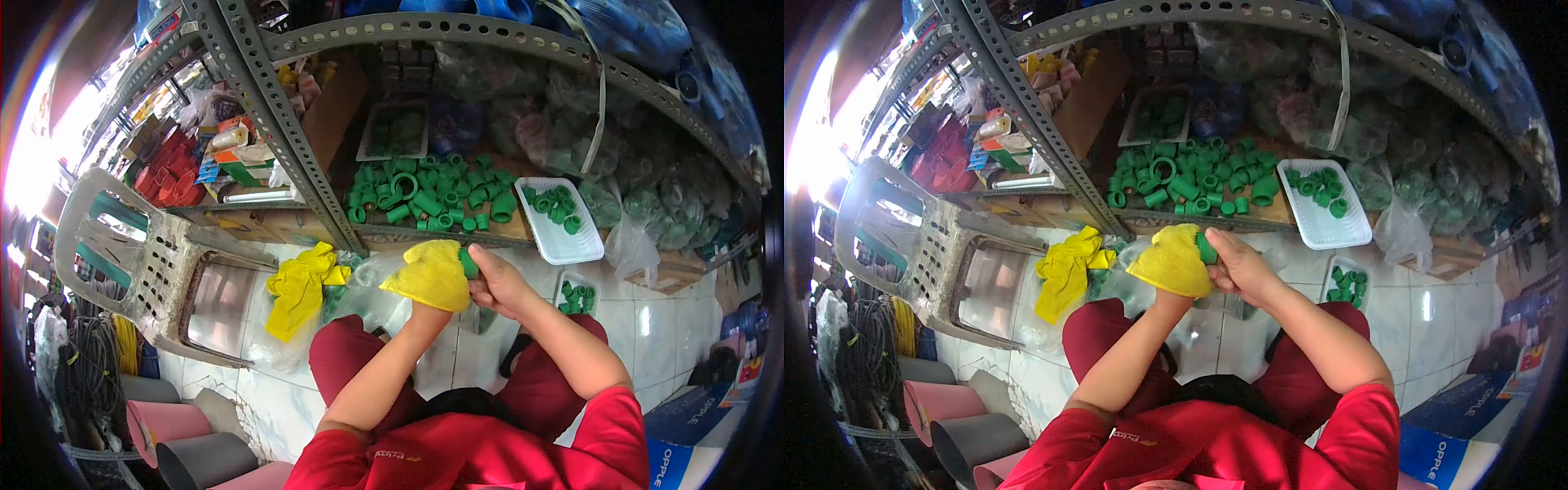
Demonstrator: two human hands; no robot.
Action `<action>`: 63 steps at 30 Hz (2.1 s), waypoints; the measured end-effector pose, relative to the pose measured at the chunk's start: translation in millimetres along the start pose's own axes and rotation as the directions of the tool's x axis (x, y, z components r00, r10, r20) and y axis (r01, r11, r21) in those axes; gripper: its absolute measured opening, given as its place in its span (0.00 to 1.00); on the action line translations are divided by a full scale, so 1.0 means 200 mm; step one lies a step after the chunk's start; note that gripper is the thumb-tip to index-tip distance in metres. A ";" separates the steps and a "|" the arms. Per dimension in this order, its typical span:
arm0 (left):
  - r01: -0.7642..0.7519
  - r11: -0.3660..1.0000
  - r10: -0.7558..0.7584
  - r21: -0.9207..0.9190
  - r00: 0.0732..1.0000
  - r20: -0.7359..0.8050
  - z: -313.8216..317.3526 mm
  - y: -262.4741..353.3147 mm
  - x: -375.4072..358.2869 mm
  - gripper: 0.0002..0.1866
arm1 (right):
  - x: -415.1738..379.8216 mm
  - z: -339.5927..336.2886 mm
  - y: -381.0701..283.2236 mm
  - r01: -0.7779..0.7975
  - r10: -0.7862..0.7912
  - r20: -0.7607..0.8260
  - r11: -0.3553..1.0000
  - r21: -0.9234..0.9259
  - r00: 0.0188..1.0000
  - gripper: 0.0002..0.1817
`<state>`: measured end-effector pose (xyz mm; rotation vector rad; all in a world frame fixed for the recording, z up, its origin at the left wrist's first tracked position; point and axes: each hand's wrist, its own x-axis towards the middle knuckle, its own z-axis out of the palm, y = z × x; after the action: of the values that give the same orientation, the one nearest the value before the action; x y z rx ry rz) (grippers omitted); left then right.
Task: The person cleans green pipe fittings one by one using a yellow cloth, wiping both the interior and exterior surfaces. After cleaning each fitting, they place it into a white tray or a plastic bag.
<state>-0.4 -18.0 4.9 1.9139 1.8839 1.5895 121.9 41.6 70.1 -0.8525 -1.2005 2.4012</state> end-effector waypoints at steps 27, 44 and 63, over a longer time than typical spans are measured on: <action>0.176 0.962 -0.124 -0.208 0.962 0.245 0.01 -0.09 0.02 0.23 | 0.02 -0.06 -0.06 -0.029 0.027 0.041 0.999 0.045 0.999 0.25; -0.113 0.994 0.113 -0.009 0.968 0.223 -0.11 -0.04 0.05 0.30 | -0.02 -0.06 -0.10 -0.067 0.061 0.052 0.991 0.116 0.997 0.22; 0.039 0.984 -0.020 -0.172 0.994 0.109 -0.06 -0.05 0.03 0.20 | -0.03 0.02 -0.06 0.501 -0.532 0.128 0.653 -0.568 0.837 0.21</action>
<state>-16.4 -18.6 8.3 1.8511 1.6652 1.5517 124.0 43.9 82.6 -0.5885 -1.9047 1.5427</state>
